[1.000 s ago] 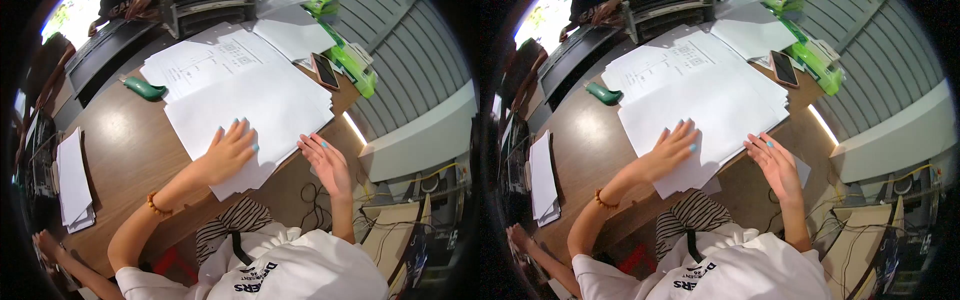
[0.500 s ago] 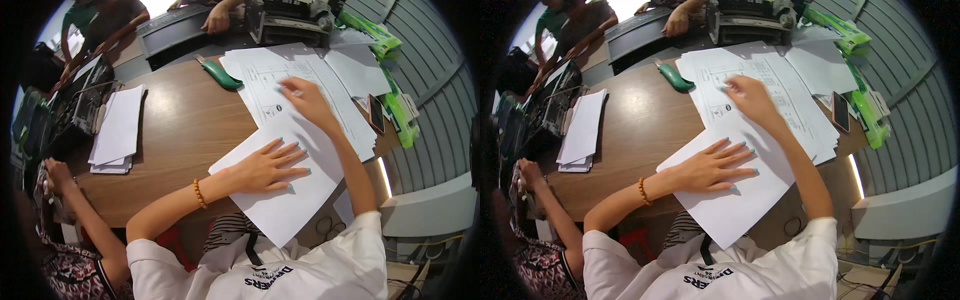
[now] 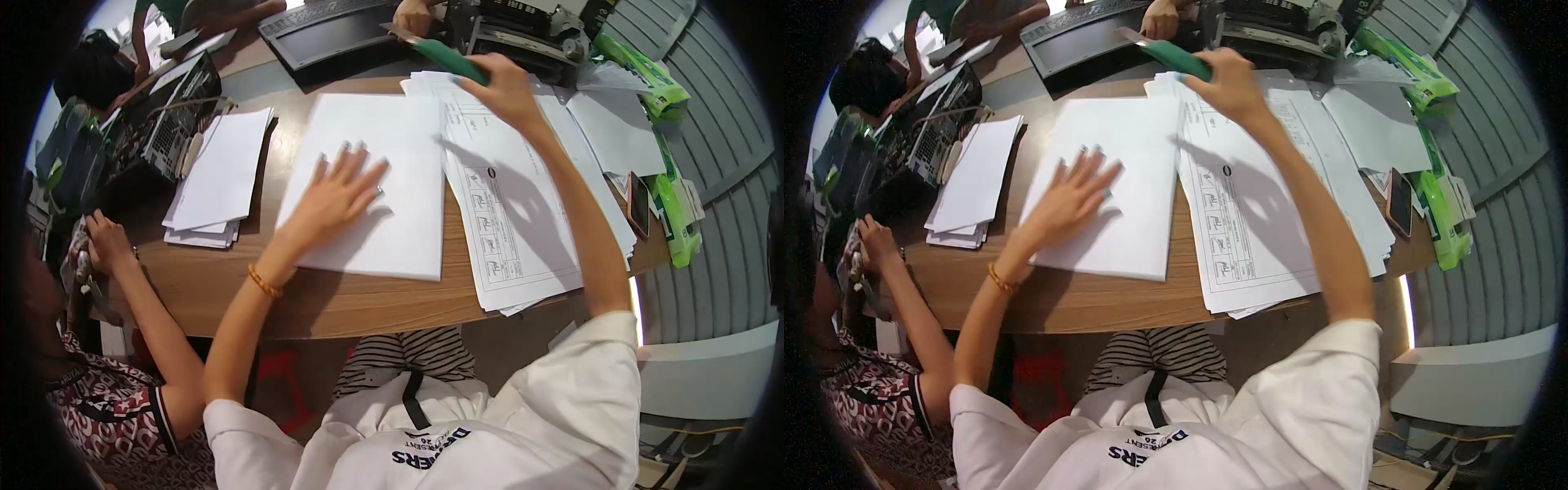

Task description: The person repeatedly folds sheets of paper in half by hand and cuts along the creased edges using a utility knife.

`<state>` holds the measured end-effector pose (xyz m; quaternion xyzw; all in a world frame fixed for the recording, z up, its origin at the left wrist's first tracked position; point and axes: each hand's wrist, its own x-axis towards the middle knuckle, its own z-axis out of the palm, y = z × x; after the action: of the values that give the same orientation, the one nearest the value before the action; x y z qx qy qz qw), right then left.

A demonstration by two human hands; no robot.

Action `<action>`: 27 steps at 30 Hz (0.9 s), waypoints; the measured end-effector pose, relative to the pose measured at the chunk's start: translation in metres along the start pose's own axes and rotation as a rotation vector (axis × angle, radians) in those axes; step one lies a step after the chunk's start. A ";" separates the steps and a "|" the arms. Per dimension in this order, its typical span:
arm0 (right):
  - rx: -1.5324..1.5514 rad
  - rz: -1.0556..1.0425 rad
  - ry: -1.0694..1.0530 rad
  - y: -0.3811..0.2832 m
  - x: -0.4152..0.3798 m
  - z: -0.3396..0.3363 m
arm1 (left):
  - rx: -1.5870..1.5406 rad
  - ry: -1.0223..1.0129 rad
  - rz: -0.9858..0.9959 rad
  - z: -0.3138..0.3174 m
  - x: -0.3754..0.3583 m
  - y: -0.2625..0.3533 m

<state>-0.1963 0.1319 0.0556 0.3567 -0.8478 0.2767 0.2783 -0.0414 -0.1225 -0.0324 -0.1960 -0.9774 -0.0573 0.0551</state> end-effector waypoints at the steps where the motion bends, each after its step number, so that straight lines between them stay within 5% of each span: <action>1: 0.047 0.014 -0.019 -0.014 -0.019 -0.023 | 0.001 -0.012 -0.053 -0.001 0.002 -0.008; 11: 0.037 0.287 -0.262 -0.114 -0.205 -0.097 | 0.060 0.052 -0.080 0.003 0.010 0.002; 27: 0.048 0.262 -0.234 -0.120 -0.200 -0.080 | 0.029 0.020 -0.074 -0.003 0.003 0.002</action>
<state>0.0345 0.2045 0.0101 0.2795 -0.9069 0.2871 0.1306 -0.0427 -0.1196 -0.0285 -0.1581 -0.9841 -0.0469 0.0658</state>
